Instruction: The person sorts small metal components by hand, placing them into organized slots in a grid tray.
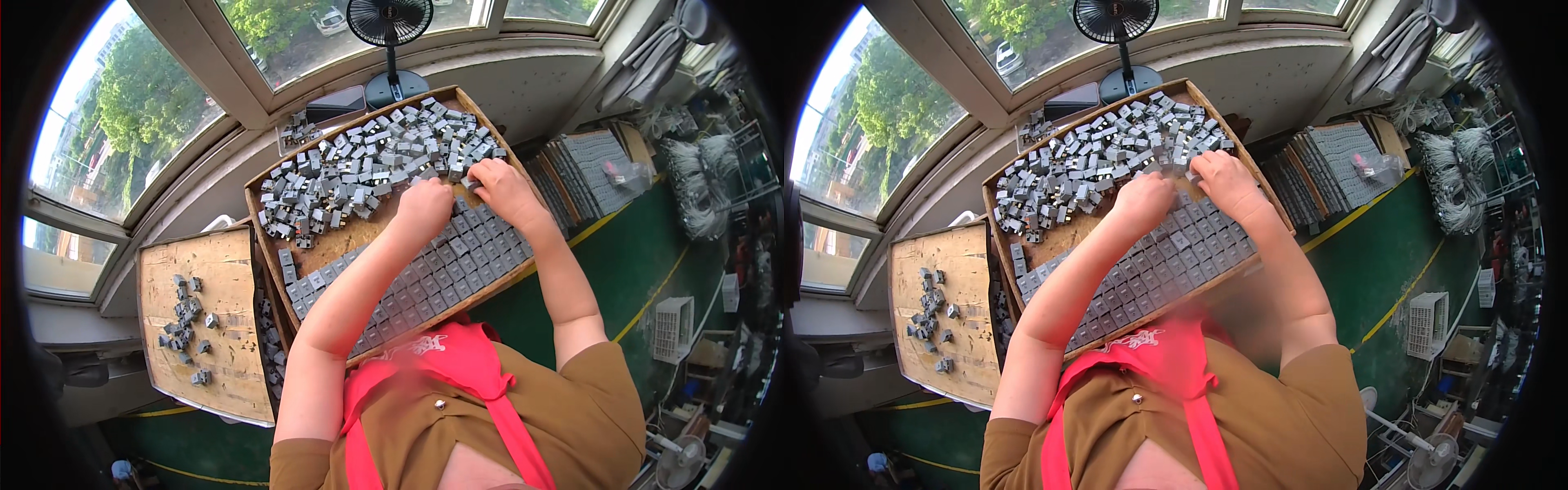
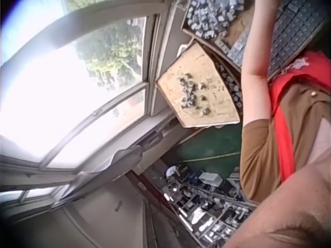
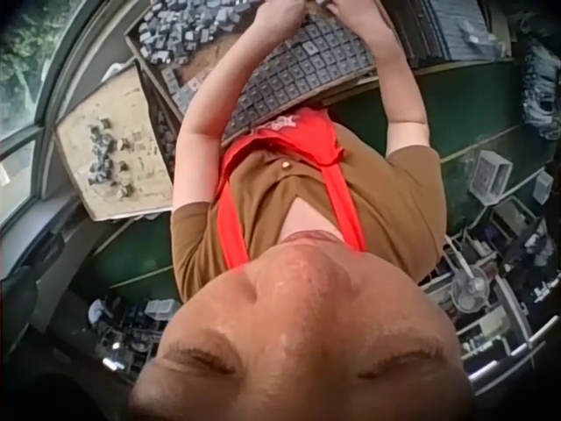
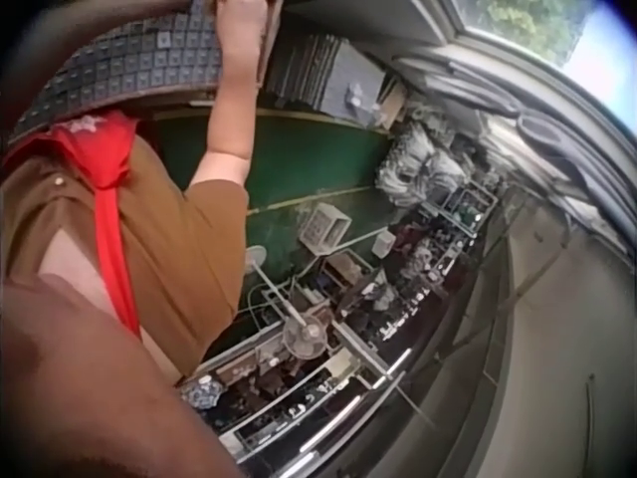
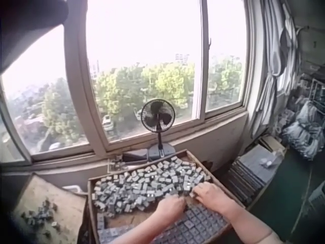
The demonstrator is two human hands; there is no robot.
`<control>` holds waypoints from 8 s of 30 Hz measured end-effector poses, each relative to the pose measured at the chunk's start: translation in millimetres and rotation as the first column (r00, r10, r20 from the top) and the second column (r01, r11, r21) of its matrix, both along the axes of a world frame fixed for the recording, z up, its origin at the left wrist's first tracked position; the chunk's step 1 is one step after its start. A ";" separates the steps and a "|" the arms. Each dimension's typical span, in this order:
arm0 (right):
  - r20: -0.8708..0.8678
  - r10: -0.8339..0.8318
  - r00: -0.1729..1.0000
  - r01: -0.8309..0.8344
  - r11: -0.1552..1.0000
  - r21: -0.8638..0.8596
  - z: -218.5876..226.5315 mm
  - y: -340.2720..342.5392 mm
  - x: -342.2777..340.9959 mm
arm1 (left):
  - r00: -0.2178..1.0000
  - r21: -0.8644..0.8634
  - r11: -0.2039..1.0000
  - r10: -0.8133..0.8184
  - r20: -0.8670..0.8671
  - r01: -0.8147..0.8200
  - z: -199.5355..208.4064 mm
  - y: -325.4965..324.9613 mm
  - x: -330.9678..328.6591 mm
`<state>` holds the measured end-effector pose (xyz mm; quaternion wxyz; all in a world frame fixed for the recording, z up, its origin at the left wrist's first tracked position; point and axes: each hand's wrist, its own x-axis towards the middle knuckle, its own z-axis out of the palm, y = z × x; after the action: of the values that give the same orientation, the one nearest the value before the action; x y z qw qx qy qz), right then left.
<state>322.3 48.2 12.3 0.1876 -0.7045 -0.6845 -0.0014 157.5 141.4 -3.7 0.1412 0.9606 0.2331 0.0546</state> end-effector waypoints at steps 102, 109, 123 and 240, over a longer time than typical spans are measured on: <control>-0.106 0.261 0.959 -0.241 0.955 0.173 -12.2 32.1 63.8 | 0.888 -0.050 0.902 0.430 0.164 -0.428 -10.0 -52.0 70.6; -0.079 0.197 0.977 -0.210 0.951 -0.226 -4.8 4.5 76.2 | 0.922 -0.077 0.921 0.386 0.045 -0.382 1.9 -50.4 63.2; -0.044 0.199 0.979 -0.201 0.977 -0.066 3.5 -3.4 95.0 | 0.908 -0.104 0.915 0.401 0.125 -0.390 -3.1 -50.5 75.9; -0.243 0.688 0.683 -0.727 0.611 -0.314 14.0 133.3 -211.8 | 0.705 0.212 0.676 0.645 0.294 -0.706 -7.9 -6.3 -242.5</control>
<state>110.5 181.4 26.3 0.0638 -0.3980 -0.8826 0.2419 -85.0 135.1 -11.6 -0.0189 0.8045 0.5463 0.2323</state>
